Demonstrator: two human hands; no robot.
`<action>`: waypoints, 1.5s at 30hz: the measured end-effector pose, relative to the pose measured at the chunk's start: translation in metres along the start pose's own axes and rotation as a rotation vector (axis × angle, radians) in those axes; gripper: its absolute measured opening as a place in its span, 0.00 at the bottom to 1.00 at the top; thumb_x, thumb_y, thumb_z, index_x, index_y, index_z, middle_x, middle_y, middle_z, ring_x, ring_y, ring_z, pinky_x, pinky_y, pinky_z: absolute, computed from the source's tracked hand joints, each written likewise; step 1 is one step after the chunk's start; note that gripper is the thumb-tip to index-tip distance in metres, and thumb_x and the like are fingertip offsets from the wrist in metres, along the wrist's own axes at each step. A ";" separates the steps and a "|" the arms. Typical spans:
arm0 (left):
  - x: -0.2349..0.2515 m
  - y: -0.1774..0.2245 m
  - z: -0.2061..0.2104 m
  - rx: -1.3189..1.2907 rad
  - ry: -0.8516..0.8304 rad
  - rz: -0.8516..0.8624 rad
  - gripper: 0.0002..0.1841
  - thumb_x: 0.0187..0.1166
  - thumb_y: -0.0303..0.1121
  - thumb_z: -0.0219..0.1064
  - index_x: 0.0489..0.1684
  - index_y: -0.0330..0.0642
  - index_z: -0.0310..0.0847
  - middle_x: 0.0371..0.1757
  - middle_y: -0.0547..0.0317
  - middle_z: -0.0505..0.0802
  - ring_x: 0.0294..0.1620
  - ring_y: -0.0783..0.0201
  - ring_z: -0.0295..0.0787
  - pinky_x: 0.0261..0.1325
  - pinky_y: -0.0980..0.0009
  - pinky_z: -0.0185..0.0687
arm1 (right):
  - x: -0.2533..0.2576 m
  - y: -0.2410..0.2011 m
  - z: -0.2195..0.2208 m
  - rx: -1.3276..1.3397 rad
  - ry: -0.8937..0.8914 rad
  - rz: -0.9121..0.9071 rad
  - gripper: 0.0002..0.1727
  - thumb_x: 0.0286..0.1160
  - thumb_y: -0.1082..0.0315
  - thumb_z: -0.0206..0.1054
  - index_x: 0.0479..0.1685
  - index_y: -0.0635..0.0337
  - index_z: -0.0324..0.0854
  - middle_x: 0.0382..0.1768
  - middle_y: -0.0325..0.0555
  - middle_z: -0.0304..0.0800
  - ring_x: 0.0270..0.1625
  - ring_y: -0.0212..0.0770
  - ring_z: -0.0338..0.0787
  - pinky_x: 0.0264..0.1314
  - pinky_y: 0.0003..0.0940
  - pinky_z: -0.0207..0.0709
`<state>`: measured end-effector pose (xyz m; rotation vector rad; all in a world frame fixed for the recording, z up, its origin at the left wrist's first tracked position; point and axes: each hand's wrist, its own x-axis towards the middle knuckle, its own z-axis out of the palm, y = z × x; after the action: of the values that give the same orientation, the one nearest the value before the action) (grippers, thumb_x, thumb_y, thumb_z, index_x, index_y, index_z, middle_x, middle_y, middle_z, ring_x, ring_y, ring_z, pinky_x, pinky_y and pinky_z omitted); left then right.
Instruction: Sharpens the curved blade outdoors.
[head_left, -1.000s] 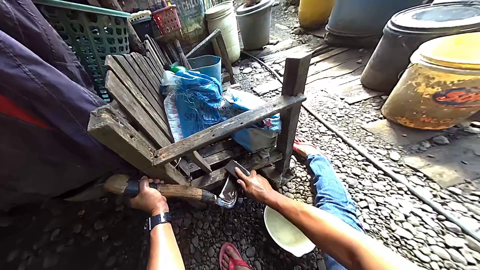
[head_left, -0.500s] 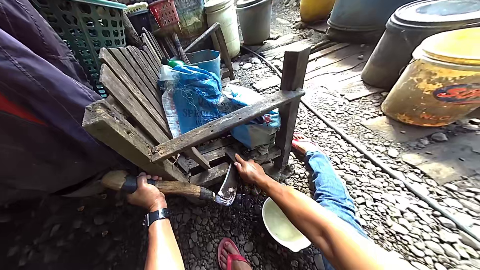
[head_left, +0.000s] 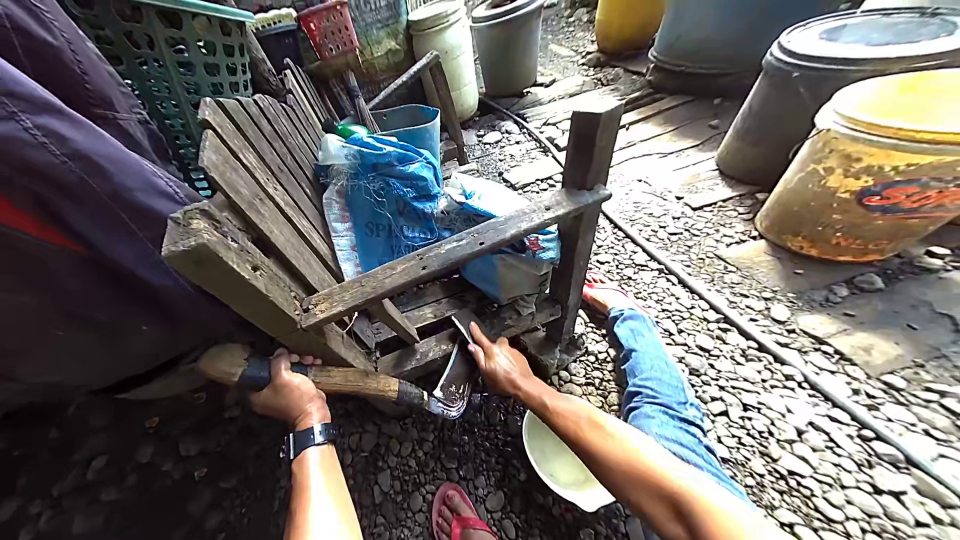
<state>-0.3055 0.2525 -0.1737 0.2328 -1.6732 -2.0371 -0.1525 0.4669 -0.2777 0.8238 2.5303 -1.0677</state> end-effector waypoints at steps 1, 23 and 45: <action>0.000 0.000 -0.001 0.000 0.001 0.002 0.03 0.82 0.20 0.60 0.42 0.37 0.72 0.17 0.66 0.79 0.11 0.72 0.81 0.18 0.74 0.86 | -0.008 0.003 0.005 -0.024 -0.004 -0.016 0.34 0.95 0.44 0.36 0.99 0.35 0.39 0.74 0.75 0.75 0.64 0.71 0.87 0.66 0.63 0.79; 0.003 0.001 0.000 0.015 -0.006 -0.008 0.04 0.83 0.21 0.60 0.47 0.35 0.70 0.18 0.65 0.79 0.11 0.71 0.81 0.19 0.73 0.87 | -0.008 0.019 0.016 -0.187 0.012 -0.140 0.34 0.94 0.43 0.43 0.98 0.32 0.46 0.73 0.80 0.73 0.64 0.76 0.85 0.64 0.65 0.78; 0.003 0.001 -0.002 0.000 0.000 -0.024 0.02 0.83 0.20 0.60 0.44 0.35 0.71 0.16 0.65 0.80 0.11 0.72 0.80 0.18 0.74 0.85 | 0.000 0.014 -0.001 -0.267 0.007 -0.124 0.34 0.93 0.43 0.44 0.98 0.31 0.45 0.75 0.80 0.71 0.66 0.77 0.83 0.64 0.68 0.77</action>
<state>-0.3073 0.2492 -0.1722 0.2538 -1.6786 -2.0543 -0.1436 0.4756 -0.2851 0.6061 2.6816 -0.7368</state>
